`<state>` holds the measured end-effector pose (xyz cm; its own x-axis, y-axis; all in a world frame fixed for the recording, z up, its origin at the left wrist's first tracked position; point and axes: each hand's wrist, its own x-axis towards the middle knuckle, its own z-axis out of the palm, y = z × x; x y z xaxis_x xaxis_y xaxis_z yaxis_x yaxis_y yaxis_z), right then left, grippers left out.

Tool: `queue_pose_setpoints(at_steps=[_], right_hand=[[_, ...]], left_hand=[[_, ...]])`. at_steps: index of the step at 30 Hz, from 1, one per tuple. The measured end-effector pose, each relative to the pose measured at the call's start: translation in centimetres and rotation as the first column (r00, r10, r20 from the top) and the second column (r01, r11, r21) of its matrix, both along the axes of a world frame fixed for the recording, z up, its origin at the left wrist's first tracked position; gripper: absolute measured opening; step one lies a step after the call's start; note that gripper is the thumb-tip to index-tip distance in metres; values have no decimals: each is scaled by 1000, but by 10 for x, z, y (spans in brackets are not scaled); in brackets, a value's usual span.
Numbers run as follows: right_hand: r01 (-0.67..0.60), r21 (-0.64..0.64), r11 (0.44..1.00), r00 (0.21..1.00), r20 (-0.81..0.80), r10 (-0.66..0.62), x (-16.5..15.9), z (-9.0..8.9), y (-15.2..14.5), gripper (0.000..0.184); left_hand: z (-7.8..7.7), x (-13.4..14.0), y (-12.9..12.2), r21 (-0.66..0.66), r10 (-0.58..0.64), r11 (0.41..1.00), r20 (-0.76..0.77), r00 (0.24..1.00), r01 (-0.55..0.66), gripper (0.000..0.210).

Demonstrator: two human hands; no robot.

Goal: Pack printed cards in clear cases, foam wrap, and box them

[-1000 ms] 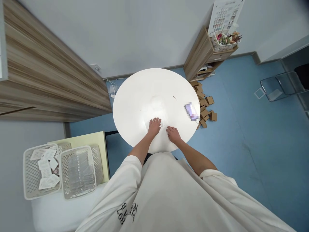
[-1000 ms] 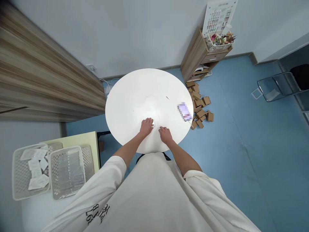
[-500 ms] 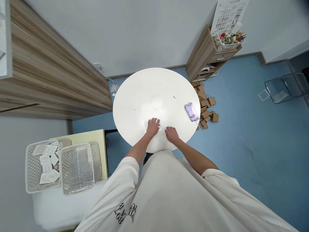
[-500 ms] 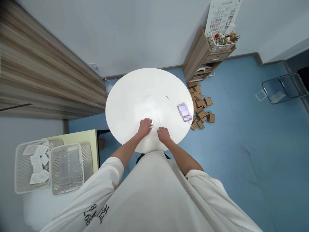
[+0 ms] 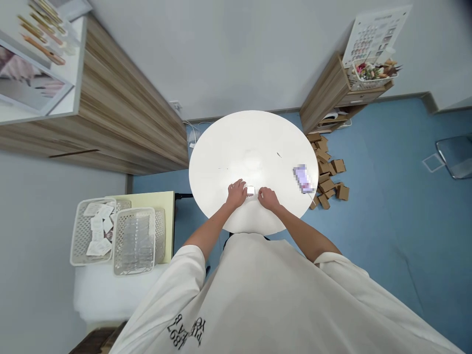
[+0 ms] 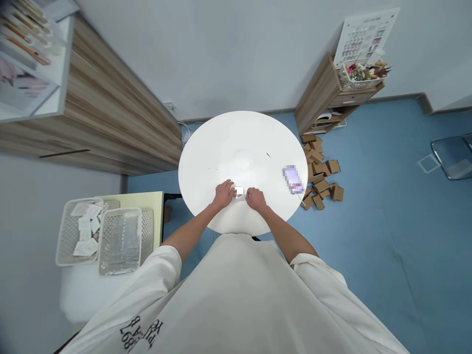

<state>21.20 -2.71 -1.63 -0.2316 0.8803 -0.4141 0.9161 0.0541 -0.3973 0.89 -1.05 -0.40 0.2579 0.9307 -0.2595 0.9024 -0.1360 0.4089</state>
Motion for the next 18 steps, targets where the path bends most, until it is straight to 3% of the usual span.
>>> queue_pose_setpoints(at_steps=[4, 6, 9, 13, 18], right_hand=[[22, -17, 1000, 999, 32, -21, -7, -7, 24, 20], [27, -17, 999, 998, 55, -26, -10, -11, 30, 21], [40, 0, 999, 996, 85, -40, -13, -15, 34, 21], [61, 27, 998, 992, 111, -64, -16, -22, 37, 23], [78, 1, 997, 993, 92, -78, -13, -25, 42, 25]], left_hand=[[18, -2, -8, 73, -45, 996, -42, 998, 48, 48], [19, 0, -17, 25, -176, 984, -50, 983, 178, 48], [9, 6, -31, -55, -359, 932, -22, 933, 358, 45], [-14, 12, -35, -17, -282, 959, -66, 957, 281, 51], [-35, 13, -21, -23, -190, 982, -80, 979, 189, 58]])
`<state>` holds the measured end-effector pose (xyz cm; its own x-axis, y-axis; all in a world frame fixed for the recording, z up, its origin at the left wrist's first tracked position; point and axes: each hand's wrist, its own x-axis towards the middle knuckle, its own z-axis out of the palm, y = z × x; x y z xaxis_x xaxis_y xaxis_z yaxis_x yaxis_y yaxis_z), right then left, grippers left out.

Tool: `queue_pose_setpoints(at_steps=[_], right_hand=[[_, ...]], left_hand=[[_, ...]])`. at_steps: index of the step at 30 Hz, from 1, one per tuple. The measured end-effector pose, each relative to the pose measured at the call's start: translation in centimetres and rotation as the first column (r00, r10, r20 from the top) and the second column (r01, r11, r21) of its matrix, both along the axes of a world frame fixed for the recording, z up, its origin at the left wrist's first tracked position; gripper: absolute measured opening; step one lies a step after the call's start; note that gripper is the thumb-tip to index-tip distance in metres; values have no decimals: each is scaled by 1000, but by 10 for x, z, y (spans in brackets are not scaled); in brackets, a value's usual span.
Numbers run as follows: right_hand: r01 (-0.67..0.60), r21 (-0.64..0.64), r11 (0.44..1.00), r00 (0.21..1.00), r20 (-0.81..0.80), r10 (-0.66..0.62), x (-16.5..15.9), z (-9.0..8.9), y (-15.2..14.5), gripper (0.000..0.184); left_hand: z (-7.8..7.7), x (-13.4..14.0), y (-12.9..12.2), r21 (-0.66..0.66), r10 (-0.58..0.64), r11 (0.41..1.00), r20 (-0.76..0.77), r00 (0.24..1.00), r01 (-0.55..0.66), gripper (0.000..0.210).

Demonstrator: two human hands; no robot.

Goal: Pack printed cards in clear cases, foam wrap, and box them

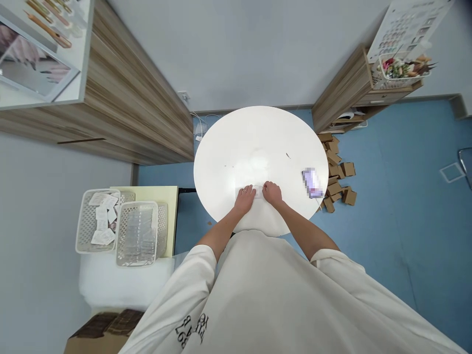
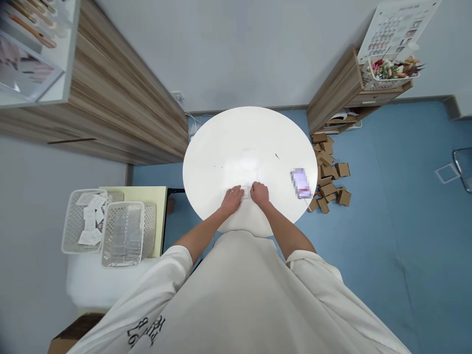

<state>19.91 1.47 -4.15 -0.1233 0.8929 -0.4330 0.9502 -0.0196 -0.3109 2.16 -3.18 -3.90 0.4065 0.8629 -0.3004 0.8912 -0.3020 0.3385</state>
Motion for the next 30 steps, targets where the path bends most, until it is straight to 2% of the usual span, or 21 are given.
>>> queue_pose_setpoints(at_steps=[3, 6, 8, 10, 12, 15, 19, 23, 27, 30], right_hand=[[12, -13, 1000, 999, -48, -13, 4, 5, -1, 29], [-20, 90, 996, 995, -94, 28, 7, 16, -11, 36], [-101, 166, 981, 989, -88, 117, 9, 21, -23, 37], [-233, 185, 955, 964, -88, 253, 10, 24, -36, 37], [-365, 203, 908, 913, -115, 393, 10, 22, -49, 36], [-455, 230, 860, 865, -116, 489, 10, 16, -65, 37], [-504, 222, 835, 839, -106, 534, 7, 11, -77, 34], [-529, 196, 826, 822, -125, 556, 3, 17, -80, 30], [-519, 159, 840, 831, -137, 540, -1, 28, -72, 35], [-519, 116, 847, 836, -135, 531, -4, 34, -61, 31]], left_hand=[[-4, -1, 6, -9, -3, 1000, -22, 1000, 3, 59], [-2, -3, 10, 5, -16, 1000, -29, 999, 16, 58], [2, -5, 11, -1, -28, 1000, -15, 999, 28, 56], [7, -9, 11, -33, -42, 999, -2, 999, 42, 55], [12, -13, 8, -85, -54, 995, 10, 999, 54, 52], [17, -18, 0, -161, -50, 985, 33, 998, 54, 50], [19, -25, -16, -247, -12, 969, 61, 998, 27, 54], [21, -32, -27, -265, -1, 964, 107, 994, 30, 54], [23, -37, -24, -243, -6, 969, 150, 989, 42, 44], [23, -39, -14, -241, -17, 969, 148, 989, 52, 31]])
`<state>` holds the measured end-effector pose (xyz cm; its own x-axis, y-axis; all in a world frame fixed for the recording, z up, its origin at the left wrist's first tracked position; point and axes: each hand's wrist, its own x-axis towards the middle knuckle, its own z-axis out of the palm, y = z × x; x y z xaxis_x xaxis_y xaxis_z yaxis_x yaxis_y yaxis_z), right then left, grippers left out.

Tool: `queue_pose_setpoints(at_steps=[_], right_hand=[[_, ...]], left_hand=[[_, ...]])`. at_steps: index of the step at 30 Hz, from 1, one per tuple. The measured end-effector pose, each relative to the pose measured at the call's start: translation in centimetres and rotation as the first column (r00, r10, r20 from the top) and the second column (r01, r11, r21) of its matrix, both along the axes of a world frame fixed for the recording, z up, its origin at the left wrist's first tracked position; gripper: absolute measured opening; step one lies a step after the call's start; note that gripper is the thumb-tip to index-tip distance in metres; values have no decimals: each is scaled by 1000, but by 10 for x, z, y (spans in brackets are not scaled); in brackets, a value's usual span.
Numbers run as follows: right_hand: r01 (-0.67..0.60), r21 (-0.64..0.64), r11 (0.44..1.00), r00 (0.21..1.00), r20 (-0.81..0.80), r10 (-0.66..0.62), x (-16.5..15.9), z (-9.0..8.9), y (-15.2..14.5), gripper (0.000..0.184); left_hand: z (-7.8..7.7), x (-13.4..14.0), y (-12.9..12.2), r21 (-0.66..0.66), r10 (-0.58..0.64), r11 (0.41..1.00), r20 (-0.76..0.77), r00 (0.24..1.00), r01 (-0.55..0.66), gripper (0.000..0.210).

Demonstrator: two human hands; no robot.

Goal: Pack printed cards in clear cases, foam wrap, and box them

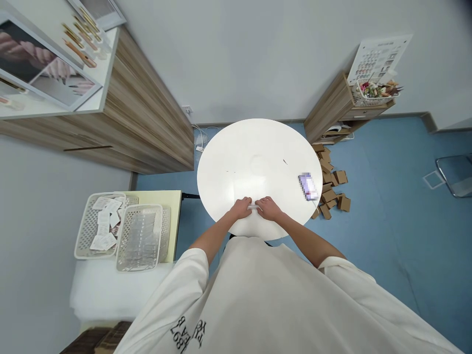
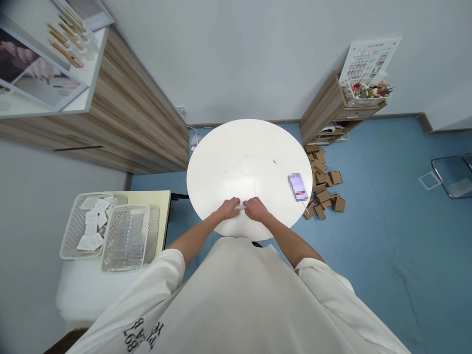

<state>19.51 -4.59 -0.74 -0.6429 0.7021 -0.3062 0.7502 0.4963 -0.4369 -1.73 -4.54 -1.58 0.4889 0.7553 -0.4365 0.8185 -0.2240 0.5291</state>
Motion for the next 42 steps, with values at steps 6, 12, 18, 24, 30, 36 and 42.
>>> queue_pose_setpoints(at_steps=[6, 12, 18, 24, 30, 36, 42], right_hand=[[93, 41, 995, 995, 22, -94, -9, -3, 27, 34], [167, 41, 985, 970, 171, -171, -18, -23, 56, 38], [203, 5, 979, 960, 195, -200, -22, -36, 67, 39], [582, 45, 812, 805, 112, -583, -25, -35, 43, 48], [875, -43, 482, 481, 188, -856, -21, -37, 4, 54], [919, -71, 387, 393, 148, -907, -22, -39, -5, 44], [912, -68, 404, 409, 119, -905, -26, -40, 1, 35]], left_hand=[[2, 8, 19, 185, 71, 981, -92, 993, -53, 23], [-3, 19, 24, 289, 139, 954, -172, 975, -85, 48], [-21, 17, 22, 304, 72, 953, -228, 971, 1, 72], [-33, 14, 21, 240, 67, 971, -257, 964, -4, 74], [-29, 11, 9, 220, 54, 976, -248, 967, 2, 78], [-7, 8, -8, 209, 59, 977, -134, 989, -30, 70], [9, -8, -31, 188, 69, 981, -168, 983, -37, 67]])
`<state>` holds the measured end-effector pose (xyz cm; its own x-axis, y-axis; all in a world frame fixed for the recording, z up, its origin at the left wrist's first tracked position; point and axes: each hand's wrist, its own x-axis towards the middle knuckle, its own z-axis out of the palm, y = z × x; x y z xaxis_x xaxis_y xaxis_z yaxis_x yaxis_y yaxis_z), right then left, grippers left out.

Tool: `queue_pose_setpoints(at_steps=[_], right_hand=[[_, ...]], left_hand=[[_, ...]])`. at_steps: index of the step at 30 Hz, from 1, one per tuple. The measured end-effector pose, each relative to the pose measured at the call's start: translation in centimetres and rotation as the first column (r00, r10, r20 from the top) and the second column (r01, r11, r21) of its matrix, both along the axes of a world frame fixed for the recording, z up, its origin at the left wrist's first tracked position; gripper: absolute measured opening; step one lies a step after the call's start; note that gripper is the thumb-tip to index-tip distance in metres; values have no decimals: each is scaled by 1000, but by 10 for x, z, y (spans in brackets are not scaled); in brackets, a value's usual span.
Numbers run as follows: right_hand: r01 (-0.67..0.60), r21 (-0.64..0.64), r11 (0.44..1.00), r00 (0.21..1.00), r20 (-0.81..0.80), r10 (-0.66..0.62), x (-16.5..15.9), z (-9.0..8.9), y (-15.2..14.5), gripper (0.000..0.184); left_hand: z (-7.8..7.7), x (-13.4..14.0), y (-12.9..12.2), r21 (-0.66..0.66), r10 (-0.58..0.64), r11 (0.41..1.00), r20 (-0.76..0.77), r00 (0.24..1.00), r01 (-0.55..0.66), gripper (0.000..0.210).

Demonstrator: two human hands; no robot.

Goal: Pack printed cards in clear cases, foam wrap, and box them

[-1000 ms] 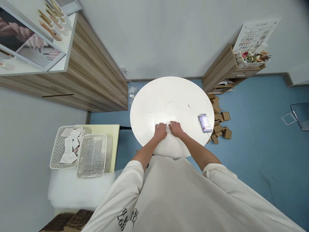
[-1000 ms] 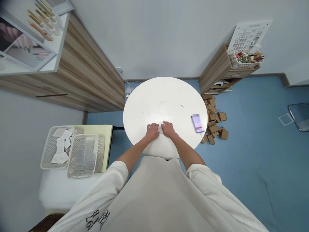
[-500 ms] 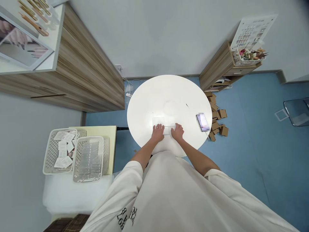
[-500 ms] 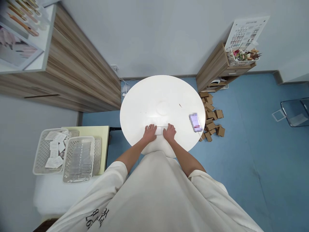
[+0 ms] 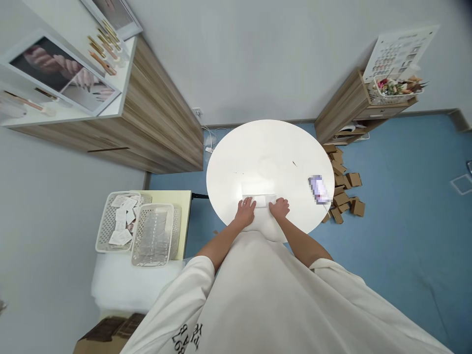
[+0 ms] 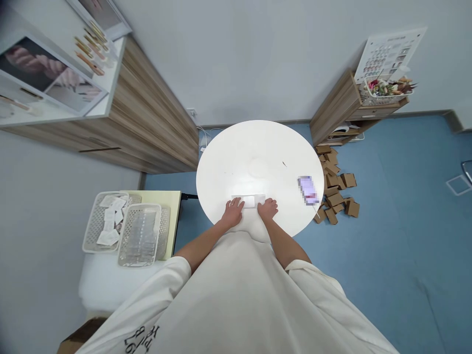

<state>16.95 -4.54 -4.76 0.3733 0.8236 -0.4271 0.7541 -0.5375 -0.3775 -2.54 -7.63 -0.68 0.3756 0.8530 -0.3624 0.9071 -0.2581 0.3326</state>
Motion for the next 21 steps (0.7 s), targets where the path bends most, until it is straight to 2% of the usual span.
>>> queue_pose_setpoints(at_steps=[6, 10, 13, 17, 21], right_hand=[[1, -113, 994, 999, -32, -4, 3, -1, 7, 26], [64, -90, 994, 980, -183, -80, 11, -1, 9, 34], [80, -65, 995, 970, -226, -93, 12, 1, 9, 37], [-54, 8, 999, 960, -274, 54, 0, 8, 6, 31], [-195, 44, 980, 928, -316, 199, -18, 13, 2, 31]], left_hand=[[-4, -8, -6, -52, -168, 984, 37, 985, 170, 73], [-6, -5, -2, -92, -189, 977, 39, 981, 192, 78], [-5, -4, 1, -102, -185, 977, 41, 982, 188, 79], [-3, -4, 3, -128, -167, 977, 55, 984, 173, 78], [-3, -5, 3, -154, -108, 981, 92, 990, 121, 80]])
